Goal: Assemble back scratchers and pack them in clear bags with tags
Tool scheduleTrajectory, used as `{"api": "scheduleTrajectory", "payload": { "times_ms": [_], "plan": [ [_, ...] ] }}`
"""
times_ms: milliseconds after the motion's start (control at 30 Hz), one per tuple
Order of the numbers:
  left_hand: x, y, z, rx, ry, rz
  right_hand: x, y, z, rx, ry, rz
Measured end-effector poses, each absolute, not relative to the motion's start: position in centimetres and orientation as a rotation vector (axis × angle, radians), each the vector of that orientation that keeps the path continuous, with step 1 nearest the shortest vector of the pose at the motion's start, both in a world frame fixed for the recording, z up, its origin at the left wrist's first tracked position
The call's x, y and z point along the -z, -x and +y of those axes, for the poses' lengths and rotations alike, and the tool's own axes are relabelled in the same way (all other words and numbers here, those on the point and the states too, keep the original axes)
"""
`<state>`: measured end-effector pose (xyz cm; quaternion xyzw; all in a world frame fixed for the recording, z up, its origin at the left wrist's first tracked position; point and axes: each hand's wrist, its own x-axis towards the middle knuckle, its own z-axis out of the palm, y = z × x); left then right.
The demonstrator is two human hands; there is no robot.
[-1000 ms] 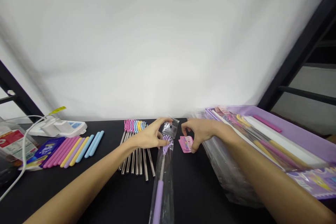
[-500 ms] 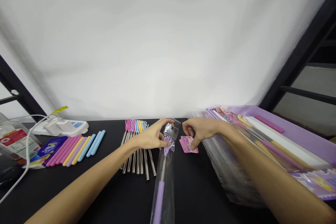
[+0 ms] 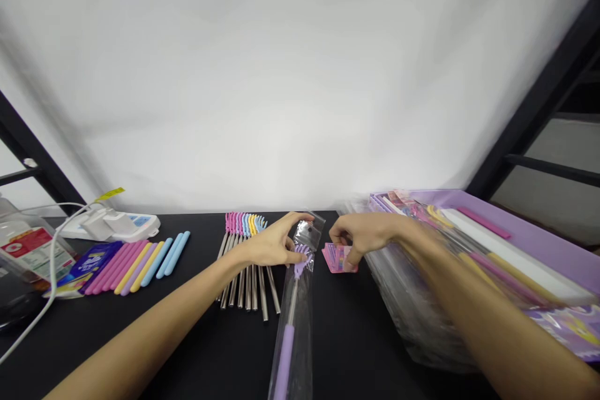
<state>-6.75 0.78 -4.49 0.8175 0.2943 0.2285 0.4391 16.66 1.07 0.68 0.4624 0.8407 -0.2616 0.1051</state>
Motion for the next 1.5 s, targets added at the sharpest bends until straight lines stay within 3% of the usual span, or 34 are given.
{"api": "scheduleTrajectory", "payload": {
  "times_ms": [167,500,800,1167,1500],
  "plan": [
    [4.5,6.7,0.7,-0.551,-1.975,0.701,-2.2,-16.8,0.6,1.187,-1.258,2.742],
    [4.5,6.5,0.8,-0.647,-1.871,0.593,-1.5,-16.6,1.7,0.776,-1.68,3.188],
    [4.2,6.6,0.7,-0.648,-1.905,0.647,-1.7,-17.3,2.0,0.825,-1.789,3.18],
    [5.1,7.1,1.5,-0.627,-1.937,0.729,0.0,-17.4,1.7,1.618,-2.057,2.129],
    [5.1,7.0,1.3,-0.621,-1.936,0.728,-0.4,-17.2,2.0,0.715,-1.789,2.372]
  ]
}}
